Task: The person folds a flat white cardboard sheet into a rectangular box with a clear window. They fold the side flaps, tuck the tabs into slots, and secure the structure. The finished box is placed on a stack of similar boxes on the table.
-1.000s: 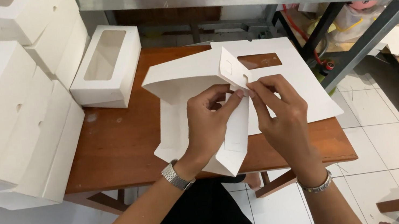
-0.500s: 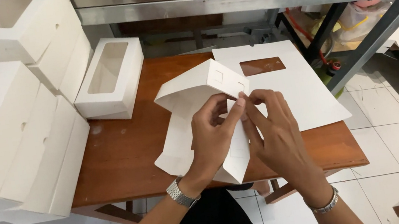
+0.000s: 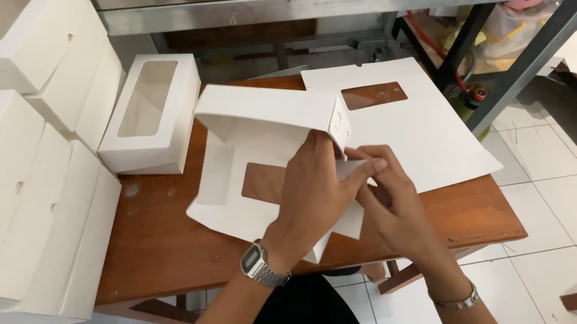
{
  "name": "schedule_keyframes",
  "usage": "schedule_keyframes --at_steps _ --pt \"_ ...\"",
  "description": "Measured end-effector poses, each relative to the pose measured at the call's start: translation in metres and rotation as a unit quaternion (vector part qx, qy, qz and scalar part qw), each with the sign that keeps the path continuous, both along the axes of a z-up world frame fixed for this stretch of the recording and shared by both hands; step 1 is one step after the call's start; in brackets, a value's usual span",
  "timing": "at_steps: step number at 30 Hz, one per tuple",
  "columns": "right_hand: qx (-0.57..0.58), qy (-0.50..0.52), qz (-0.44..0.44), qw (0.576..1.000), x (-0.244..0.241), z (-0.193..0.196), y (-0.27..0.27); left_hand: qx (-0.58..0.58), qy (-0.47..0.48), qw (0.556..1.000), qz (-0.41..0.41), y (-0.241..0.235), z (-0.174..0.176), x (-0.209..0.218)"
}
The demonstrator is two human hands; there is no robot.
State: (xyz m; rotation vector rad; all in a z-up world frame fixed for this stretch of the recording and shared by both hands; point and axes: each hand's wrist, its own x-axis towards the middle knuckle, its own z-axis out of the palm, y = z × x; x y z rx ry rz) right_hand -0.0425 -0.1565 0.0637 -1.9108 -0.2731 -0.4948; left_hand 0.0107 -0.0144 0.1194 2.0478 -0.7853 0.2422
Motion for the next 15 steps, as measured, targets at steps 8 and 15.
schedule_keyframes --at_steps 8,15 --pt "0.033 0.144 0.075 0.986 -0.027 0.002 -0.007 0.221 -0.092 0.969 -0.069 -0.019 -0.056 0.048" --pt "-0.084 0.011 -0.029 0.996 -0.055 0.041 -0.028 0.411 -0.34 0.843 -0.072 -0.033 -0.121 0.048"
